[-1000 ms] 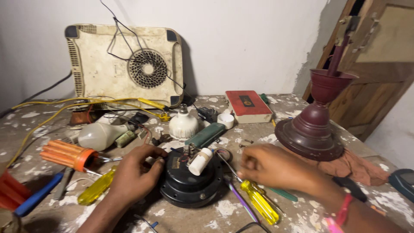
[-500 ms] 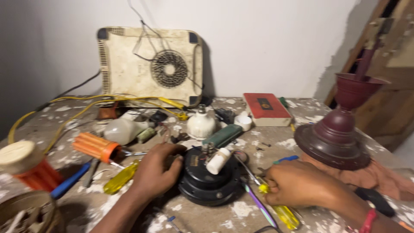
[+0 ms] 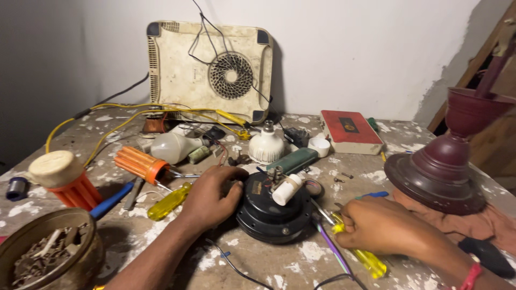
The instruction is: The person uses a yellow screwdriver to loosen and remove screws from a black circular electrical component. They separate the housing to reveal copper windings, then use a purple toothbrush to clean the interior surfaces. The person continues to clean the component while holding it steady.
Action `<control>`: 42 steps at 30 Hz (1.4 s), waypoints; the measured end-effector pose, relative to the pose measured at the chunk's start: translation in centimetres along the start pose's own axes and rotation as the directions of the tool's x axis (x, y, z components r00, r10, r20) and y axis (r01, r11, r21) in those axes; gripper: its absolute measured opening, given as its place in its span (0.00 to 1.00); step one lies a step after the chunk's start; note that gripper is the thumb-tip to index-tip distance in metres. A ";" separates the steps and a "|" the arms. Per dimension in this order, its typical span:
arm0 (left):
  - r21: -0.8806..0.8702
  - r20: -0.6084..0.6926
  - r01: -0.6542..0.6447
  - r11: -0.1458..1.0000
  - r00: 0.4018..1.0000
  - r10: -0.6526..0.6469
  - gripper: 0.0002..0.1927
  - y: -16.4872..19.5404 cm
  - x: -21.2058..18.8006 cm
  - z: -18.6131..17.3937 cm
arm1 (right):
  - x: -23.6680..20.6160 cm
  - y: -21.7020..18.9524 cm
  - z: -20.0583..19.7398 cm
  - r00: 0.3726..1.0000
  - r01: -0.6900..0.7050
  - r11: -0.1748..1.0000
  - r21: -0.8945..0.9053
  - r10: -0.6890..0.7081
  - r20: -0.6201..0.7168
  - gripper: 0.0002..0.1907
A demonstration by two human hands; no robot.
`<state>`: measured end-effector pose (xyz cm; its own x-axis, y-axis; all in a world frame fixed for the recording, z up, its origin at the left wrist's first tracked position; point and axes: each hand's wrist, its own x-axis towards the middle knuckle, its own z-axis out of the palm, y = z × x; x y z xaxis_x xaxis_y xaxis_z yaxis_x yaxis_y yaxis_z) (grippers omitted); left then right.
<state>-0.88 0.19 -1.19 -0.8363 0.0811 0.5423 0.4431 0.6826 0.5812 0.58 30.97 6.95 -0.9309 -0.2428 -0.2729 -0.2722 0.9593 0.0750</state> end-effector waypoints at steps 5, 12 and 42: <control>-0.007 0.013 0.032 0.999 0.999 -0.032 0.18 0.1 0.2 0.5 | 0.6 1.7 0.3 0.998 -0.026 0.998 0.059 0.029 -0.048 0.21; 0.027 0.009 0.078 0.997 0.997 -0.079 0.18 0.9 0.7 1.2 | 0.5 4.6 -0.9 0.933 0.025 0.951 0.307 0.088 -0.350 0.20; 0.097 -0.170 0.363 0.927 0.923 -0.344 0.22 2.9 1.2 3.8 | 1.1 1.7 3.0 0.359 0.758 0.648 0.075 -0.319 -0.877 0.19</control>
<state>-1.82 5.02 -1.23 -0.8696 -0.2836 0.4042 0.0755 0.7325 0.6765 -0.18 32.72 3.89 -0.4612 -0.5199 0.7190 -0.8638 0.4482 -0.2300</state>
